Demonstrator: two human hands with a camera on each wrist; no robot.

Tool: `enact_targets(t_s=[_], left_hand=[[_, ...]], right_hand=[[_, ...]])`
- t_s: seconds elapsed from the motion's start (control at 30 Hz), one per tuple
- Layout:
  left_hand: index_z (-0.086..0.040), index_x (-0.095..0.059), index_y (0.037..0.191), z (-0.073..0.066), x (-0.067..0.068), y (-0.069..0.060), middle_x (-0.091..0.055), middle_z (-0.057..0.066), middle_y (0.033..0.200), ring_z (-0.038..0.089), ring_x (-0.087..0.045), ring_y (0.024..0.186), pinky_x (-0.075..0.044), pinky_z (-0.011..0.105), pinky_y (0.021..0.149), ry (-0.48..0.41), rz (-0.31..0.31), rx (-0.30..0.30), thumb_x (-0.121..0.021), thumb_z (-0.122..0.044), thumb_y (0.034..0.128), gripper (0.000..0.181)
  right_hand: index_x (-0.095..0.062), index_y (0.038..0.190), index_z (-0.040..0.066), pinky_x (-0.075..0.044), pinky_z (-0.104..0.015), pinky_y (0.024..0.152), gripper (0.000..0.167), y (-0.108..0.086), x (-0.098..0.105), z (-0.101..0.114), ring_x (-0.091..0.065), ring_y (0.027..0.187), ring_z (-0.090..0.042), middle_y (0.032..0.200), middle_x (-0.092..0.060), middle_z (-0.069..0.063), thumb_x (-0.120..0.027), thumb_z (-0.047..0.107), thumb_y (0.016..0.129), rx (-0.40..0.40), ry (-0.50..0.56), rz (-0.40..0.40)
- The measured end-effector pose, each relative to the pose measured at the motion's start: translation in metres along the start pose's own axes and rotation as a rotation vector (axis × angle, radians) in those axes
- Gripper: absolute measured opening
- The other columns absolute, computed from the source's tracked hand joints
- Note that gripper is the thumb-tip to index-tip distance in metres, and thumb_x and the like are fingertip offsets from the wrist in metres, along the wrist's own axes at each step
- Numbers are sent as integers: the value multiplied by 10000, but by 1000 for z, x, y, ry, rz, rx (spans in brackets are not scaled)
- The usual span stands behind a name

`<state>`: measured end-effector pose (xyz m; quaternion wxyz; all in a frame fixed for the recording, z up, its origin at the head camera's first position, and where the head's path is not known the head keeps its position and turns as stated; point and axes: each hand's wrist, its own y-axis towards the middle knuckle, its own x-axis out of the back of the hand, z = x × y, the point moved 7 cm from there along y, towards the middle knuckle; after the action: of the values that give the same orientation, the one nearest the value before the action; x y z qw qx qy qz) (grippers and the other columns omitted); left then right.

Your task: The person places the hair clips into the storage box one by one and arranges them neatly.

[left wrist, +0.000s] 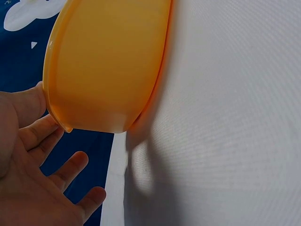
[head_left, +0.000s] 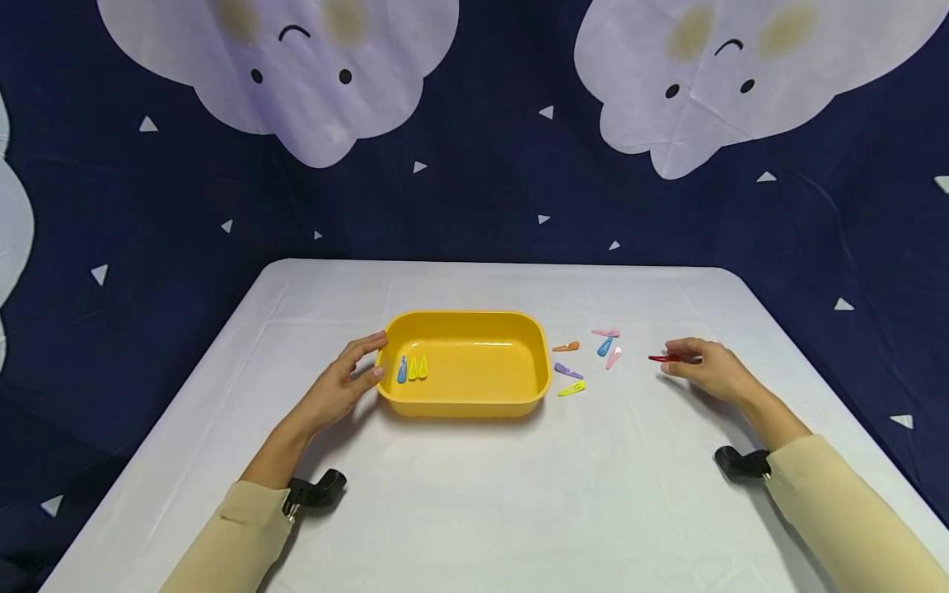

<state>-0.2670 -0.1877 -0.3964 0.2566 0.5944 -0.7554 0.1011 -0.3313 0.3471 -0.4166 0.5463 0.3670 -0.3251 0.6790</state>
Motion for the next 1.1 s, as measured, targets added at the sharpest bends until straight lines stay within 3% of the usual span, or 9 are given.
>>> enact_targets(t_s=[0.43, 0.5, 0.77, 1.1], left_hand=[[-41, -397, 1414, -1, 1, -1, -297, 128, 1533, 353, -193, 1446, -140, 648, 1121, -1, -2, 0, -519, -143, 967, 474], [-44, -399, 1413, -1, 1, -1, -299, 126, 1533, 352, -195, 1446, -142, 647, 1121, -1, -3, -1, -521, -145, 967, 474], [-39, -398, 1413, 0, 1, 0, -298, 130, 1533, 359, -191, 1446, -143, 651, 1119, 3, -1, 3, -518, -118, 965, 470], [-51, -398, 1415, 2, 0, 1, -296, 118, 1536, 353, -190, 1448, -140, 641, 1126, 8, 2, 11, -510, -124, 970, 465]], right_hand=[[-559, 1263, 3, -482, -212, 747, 541, -12, -3, 8, -592, 1082, -403, 1219, -611, -251, -630, 389, 891, 55, 24, -20], [-568, 1250, 1, -487, -238, 756, 535, -12, -2, 8, -596, 1073, -405, 1211, -614, -255, -635, 389, 888, 53, 16, -34], [-527, 1278, -32, -423, -552, 895, 606, -9, 5, 2, -533, 1114, -448, 1240, -566, -305, -648, 403, 873, -2, -23, -91], [-538, 1263, -64, -353, -600, 965, 641, 5, 5, -1, -460, 1164, -477, 1260, -537, -322, -670, 413, 854, -6, -59, -83]])
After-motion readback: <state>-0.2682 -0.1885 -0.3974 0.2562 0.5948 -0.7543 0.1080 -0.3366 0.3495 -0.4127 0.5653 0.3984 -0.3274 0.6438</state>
